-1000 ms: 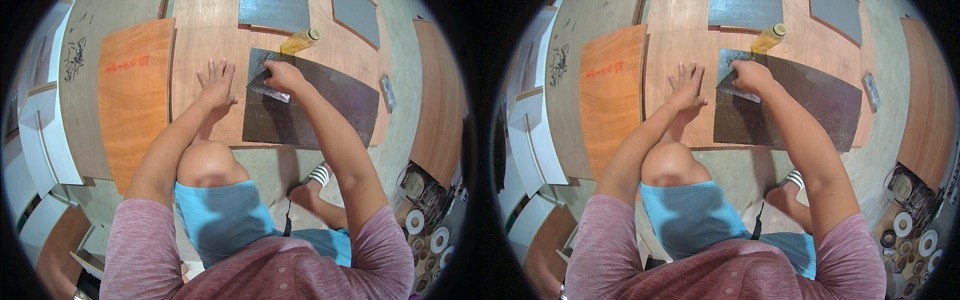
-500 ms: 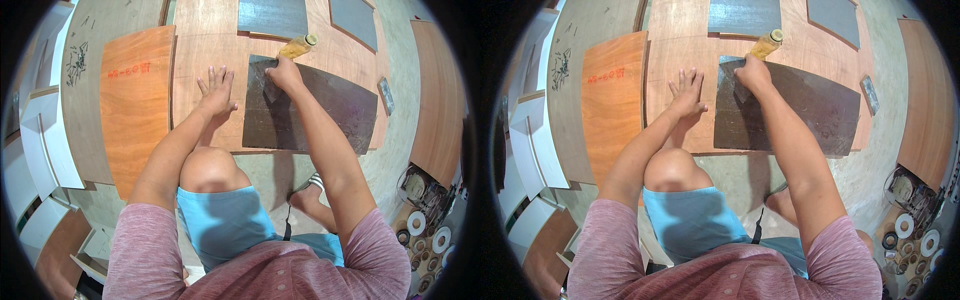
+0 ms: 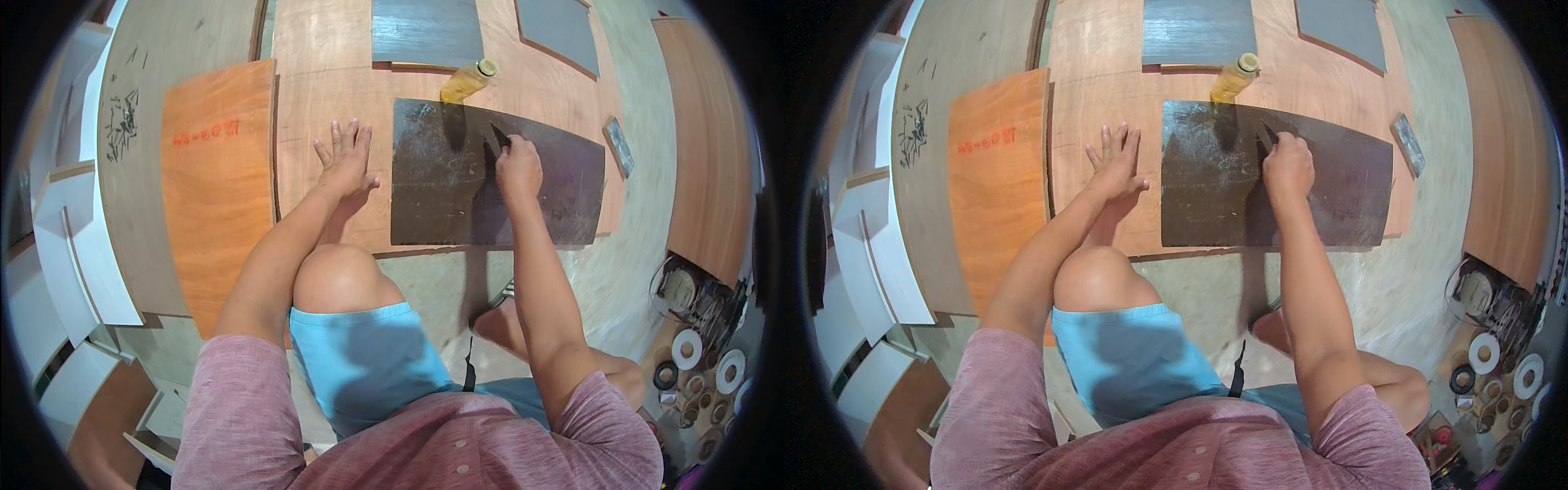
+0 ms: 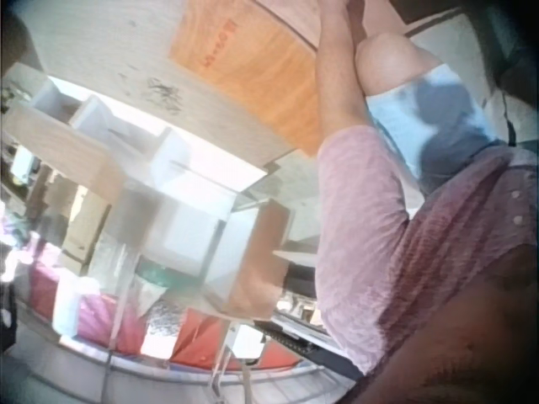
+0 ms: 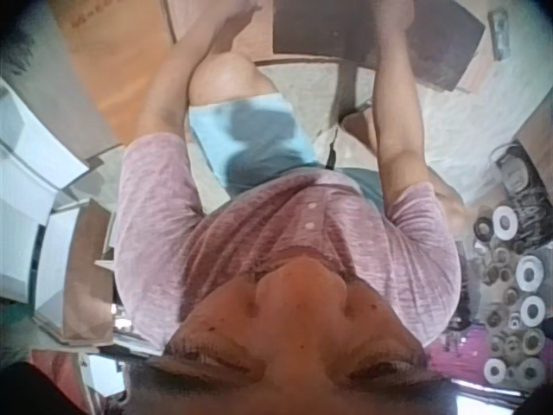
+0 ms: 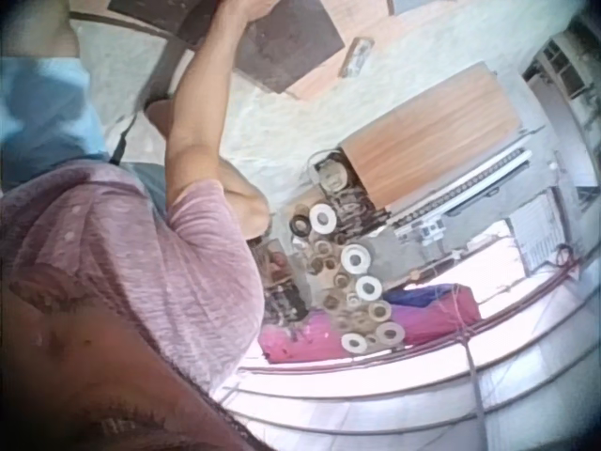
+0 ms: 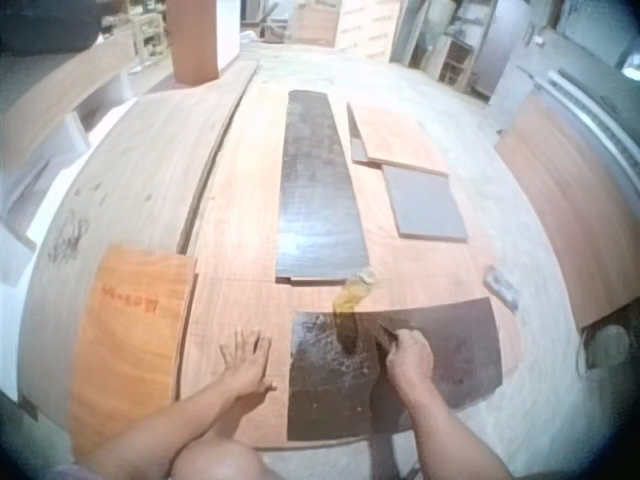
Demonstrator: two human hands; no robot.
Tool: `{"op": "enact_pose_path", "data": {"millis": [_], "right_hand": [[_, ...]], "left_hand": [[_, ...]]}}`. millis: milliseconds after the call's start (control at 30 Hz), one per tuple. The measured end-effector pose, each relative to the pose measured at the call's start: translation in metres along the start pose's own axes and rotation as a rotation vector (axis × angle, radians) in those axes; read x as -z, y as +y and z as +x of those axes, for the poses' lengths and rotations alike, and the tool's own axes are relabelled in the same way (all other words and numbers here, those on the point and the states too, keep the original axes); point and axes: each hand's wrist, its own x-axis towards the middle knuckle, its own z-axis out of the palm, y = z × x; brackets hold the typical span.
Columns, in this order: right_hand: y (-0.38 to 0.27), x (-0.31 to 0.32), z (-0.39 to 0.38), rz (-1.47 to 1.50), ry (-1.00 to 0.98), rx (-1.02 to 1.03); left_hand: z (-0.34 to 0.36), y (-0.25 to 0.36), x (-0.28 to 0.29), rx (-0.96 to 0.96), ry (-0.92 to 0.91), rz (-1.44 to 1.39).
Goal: The person pours a yellow liquid from a bottle onto dark rectangular wood pieces and spreads it evenly using a small metal scraper. They handle multiple pieces one at a time, applying the finish to the surface and edges.
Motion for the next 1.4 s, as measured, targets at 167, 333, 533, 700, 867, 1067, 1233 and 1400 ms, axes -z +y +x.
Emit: {"op": "enact_pose_path", "data": {"millis": [167,333,533,700,867,1067,1233,1400], "right_hand": [[0.002,-0.049,-0.064,-0.230,-0.023,0.478],[0.023,-0.020,-0.116,-0.006,-0.185,0.670],[0.046,-0.003,-0.058,-0.038,0.081,0.378],[0.056,-0.050,-0.122,-0.067,0.058,0.485],[0.098,0.001,-0.135,-0.007,-0.148,0.407],[0.190,-0.012,-0.102,-0.135,0.010,-0.275],[0.064,-0.064,-0.132,-0.073,-0.052,-0.061],[-0.018,-0.041,-0.158,0.112,-0.156,0.265]], "left_hand": [[0.007,0.000,-0.007,-0.028,0.013,0.030],[0.006,-0.013,-0.014,-0.036,0.061,0.029],[0.003,-0.010,-0.014,-0.101,0.077,0.018],[0.007,-0.032,-0.028,-0.216,0.177,0.015],[0.003,-0.039,-0.028,-0.193,0.179,0.038],[0.010,-0.031,-0.028,-0.229,0.195,-0.082],[0.007,-0.027,-0.025,-0.205,0.183,-0.071],[0.008,-0.030,-0.024,-0.183,0.176,-0.041]]}}
